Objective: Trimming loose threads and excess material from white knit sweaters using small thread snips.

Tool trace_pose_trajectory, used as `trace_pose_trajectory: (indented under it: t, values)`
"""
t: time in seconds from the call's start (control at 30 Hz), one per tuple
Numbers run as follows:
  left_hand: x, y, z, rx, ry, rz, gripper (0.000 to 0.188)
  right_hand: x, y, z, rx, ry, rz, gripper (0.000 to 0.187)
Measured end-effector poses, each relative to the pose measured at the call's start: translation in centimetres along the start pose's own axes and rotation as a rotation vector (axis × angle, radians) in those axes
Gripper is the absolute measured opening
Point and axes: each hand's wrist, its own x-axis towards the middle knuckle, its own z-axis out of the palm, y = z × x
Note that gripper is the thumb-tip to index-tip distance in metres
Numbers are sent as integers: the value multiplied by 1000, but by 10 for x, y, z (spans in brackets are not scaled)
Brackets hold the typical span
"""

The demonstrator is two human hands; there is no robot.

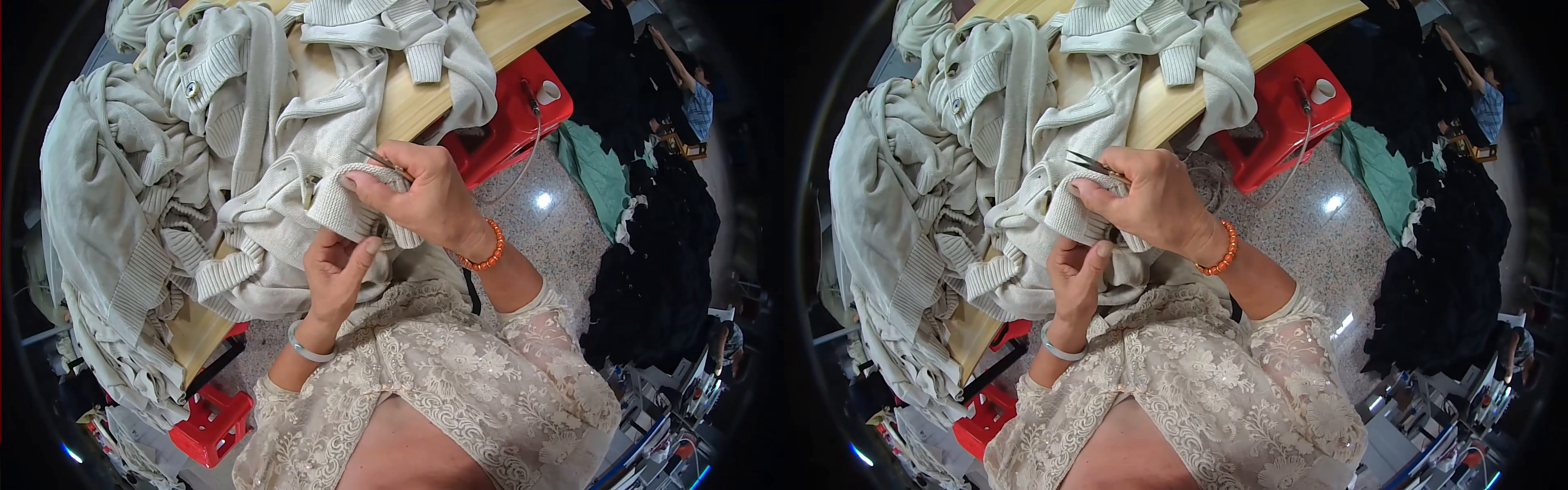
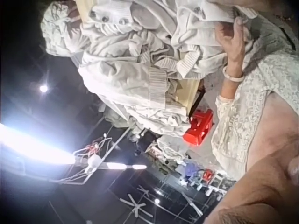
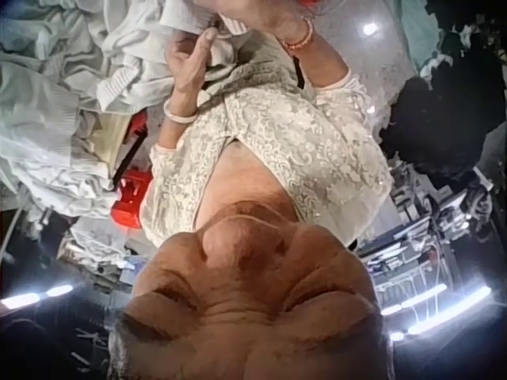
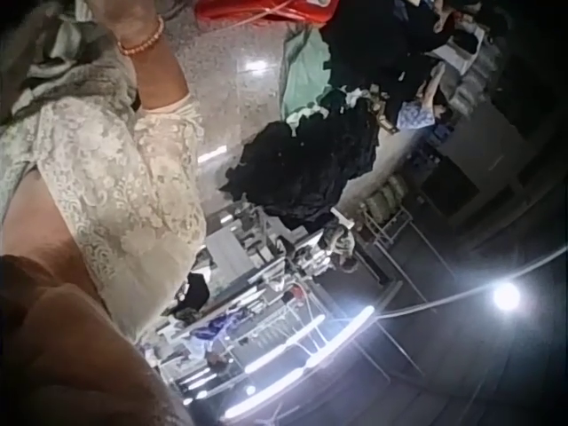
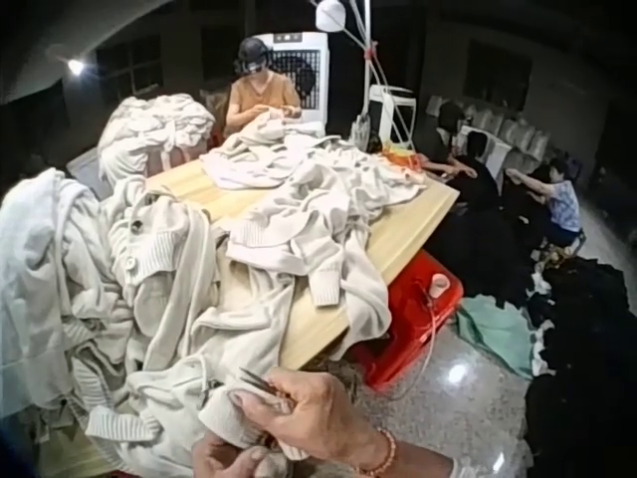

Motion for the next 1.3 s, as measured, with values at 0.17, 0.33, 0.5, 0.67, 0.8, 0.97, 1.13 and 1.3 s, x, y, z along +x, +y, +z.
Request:
trace_pose_trajectory:
  t: [0.17, 0.33, 0.5, 0.67, 0.8, 0.97, 1.13, 1.3]
  values:
    - [4, 6, -14, -170, -27, -164, 22, 8, 2, -8, -32, -80, 35, 27]
    - [9, 18, -9, -443, -71, -321, 27, 19, 24, -13, 39, -122, 96, 25]
    - [15, 19, -8, -490, -127, -369, 31, 11, 33, -14, -50, -129, 139, 26]
    - [19, 22, -2, -492, -100, -384, 32, -4, 24, -34, -180, 80, 48, 34]
    - [23, 22, 0, -472, -80, -406, 32, -22, 9, -55, -27, -127, 78, 27]
    - [24, 19, 6, -472, -70, -406, 30, -32, -4, -51, -106, -154, -183, 37]
    - [22, 14, 5, -476, -46, -396, 24, -41, -18, -43, -299, -144, -185, 44]
    - [20, 12, 5, -526, -1, -389, 21, -51, -18, -46, -396, -149, -172, 42]
